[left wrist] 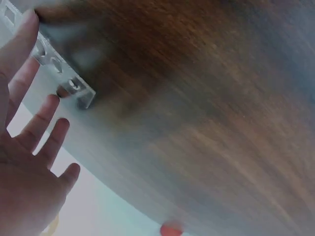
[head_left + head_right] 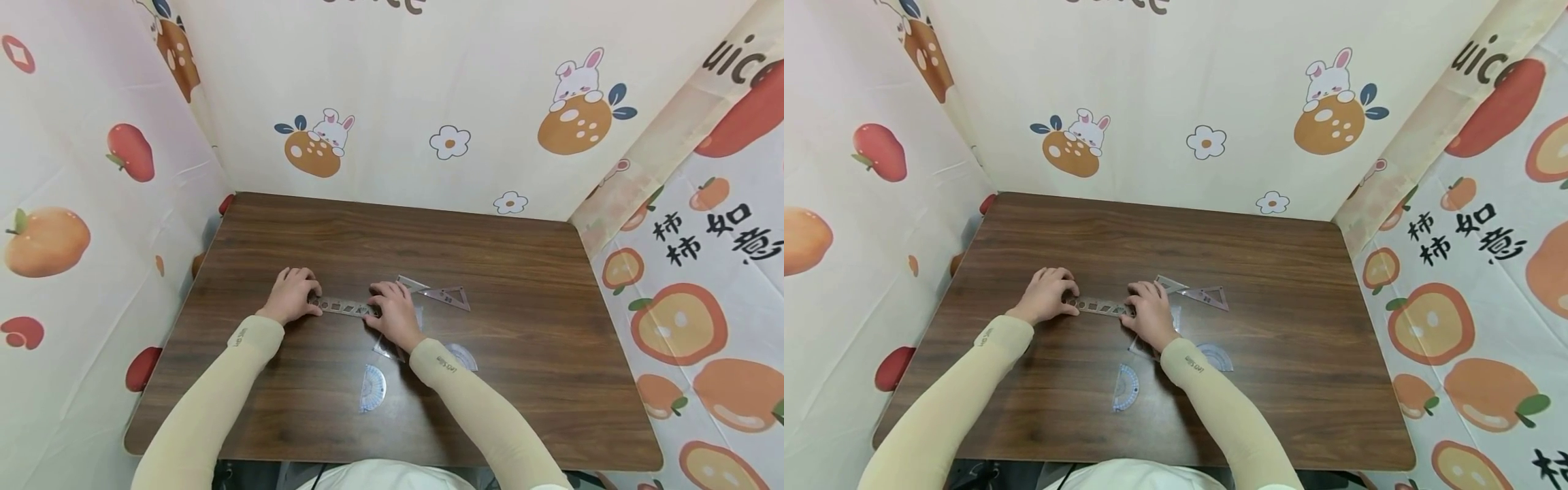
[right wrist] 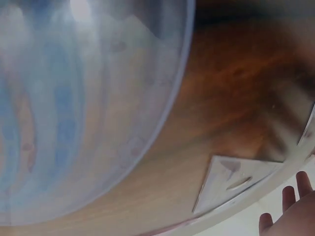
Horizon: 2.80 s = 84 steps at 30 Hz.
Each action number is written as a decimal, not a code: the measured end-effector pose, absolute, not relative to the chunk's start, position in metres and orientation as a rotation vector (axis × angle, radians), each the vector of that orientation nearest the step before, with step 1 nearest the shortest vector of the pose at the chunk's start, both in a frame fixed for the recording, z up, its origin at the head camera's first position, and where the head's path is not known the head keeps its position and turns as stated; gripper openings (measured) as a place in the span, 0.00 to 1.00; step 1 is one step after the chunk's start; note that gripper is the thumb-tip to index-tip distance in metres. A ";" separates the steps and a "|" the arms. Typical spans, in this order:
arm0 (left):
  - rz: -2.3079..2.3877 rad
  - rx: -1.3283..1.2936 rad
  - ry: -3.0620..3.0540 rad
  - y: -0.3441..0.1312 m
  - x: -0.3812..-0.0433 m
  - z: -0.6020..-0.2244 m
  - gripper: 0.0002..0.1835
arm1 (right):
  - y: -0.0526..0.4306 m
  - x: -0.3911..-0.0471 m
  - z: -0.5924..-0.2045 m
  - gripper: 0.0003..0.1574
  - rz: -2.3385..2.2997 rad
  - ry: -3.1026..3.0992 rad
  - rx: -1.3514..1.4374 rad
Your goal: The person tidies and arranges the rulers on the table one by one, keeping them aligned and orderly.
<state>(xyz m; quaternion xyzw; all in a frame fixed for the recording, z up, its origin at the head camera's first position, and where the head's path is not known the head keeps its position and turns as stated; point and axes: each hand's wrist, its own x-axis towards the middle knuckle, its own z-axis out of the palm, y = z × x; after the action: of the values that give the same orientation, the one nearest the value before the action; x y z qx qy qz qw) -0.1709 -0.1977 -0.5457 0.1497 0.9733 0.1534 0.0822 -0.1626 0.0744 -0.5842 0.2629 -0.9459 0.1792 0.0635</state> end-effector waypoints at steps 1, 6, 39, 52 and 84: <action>0.459 0.467 2.899 -0.197 -0.171 -0.545 0.21 | 0.075 -0.163 -0.583 0.19 0.538 -2.847 0.800; 0.450 0.531 2.879 -0.192 -0.173 -0.541 0.20 | 0.078 -0.167 -0.576 0.17 0.569 -2.818 0.822; 0.712 0.508 2.931 -0.155 -0.184 -0.490 0.21 | 0.117 -0.214 -0.508 0.22 0.774 -2.819 0.660; 0.705 0.382 3.079 -0.142 -0.180 -0.488 0.20 | 0.100 -0.206 -0.513 0.35 1.017 -2.739 0.309; 1.085 0.302 2.810 -0.115 -0.175 -0.481 0.29 | 0.096 -0.211 -0.510 0.46 1.406 -2.797 0.220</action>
<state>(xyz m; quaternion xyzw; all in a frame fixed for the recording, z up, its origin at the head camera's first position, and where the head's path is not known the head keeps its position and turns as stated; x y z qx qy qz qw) -0.1747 -0.1148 -0.4811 0.0995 0.9267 0.3578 0.0569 -0.2112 0.0964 -0.5099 0.0700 -0.8913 0.4480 0.0015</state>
